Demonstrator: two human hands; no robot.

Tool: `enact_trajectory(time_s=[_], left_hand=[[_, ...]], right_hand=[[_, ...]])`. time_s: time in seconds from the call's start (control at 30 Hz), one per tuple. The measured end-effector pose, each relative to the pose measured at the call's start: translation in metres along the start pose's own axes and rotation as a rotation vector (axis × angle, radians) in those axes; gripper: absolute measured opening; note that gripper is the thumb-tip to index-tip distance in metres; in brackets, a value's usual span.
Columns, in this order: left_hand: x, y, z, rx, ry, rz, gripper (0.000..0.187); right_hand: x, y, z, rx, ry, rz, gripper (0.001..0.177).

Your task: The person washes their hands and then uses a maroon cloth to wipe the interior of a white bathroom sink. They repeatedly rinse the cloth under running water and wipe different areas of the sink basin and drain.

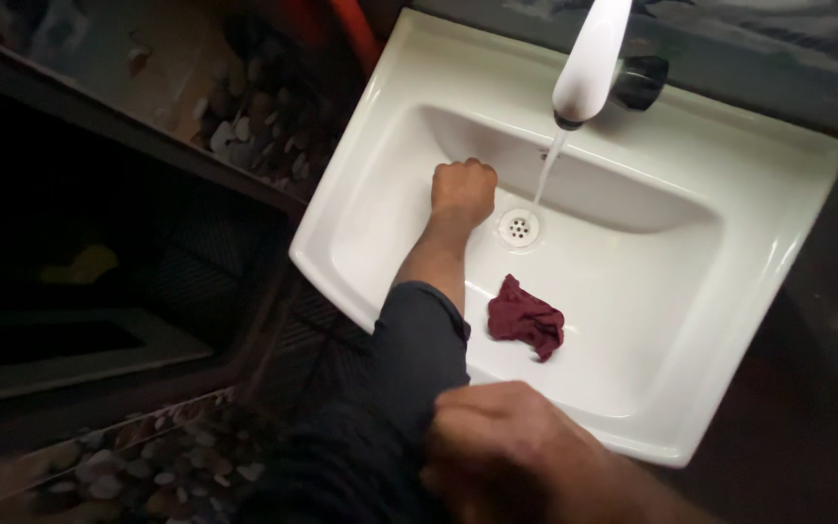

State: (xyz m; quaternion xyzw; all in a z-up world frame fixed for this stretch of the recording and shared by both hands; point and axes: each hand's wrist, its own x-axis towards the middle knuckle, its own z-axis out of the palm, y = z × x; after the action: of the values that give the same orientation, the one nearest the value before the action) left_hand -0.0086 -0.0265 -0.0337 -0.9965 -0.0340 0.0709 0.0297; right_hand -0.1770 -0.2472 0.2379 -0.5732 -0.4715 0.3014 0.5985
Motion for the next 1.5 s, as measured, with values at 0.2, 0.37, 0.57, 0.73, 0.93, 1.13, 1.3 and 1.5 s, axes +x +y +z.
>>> enact_trajectory(time_s=[0.2,0.37,0.57,0.73,0.93,1.13,1.3,1.5], left_hand=[[-0.003,-0.003,-0.026,-0.13,-0.237,-0.208,0.023],[-0.003,-0.007,-0.019,-0.081,-0.225,-0.173,0.021],[-0.008,-0.017,-0.005,0.191,-0.247,0.072,0.022],[-0.009,-0.023,0.002,0.273,-0.242,0.154,0.021],[-0.013,-0.032,0.0,0.236,-0.266,0.124,0.02],[0.0,-0.043,-0.013,-0.169,-0.153,-0.282,0.02],[0.016,-0.048,-0.016,-0.745,0.14,-0.828,0.028],[0.034,-0.047,0.023,-1.425,0.322,-1.066,0.034]], right_hand=[[0.007,0.009,-0.024,-0.089,0.174,0.243,0.011],[0.011,0.003,-0.031,-0.264,-0.032,0.274,0.026],[0.027,-0.001,-0.028,-0.368,0.007,0.181,0.034],[0.054,0.01,-0.035,-0.277,-0.279,0.329,0.027],[0.054,0.026,-0.038,-0.263,-0.289,0.101,0.019],[0.033,0.014,-0.029,-0.072,-0.195,0.024,0.022],[0.023,-0.001,-0.021,-0.07,-0.174,-0.214,0.018],[-0.001,0.007,0.002,-0.115,-0.077,-0.152,0.021]])
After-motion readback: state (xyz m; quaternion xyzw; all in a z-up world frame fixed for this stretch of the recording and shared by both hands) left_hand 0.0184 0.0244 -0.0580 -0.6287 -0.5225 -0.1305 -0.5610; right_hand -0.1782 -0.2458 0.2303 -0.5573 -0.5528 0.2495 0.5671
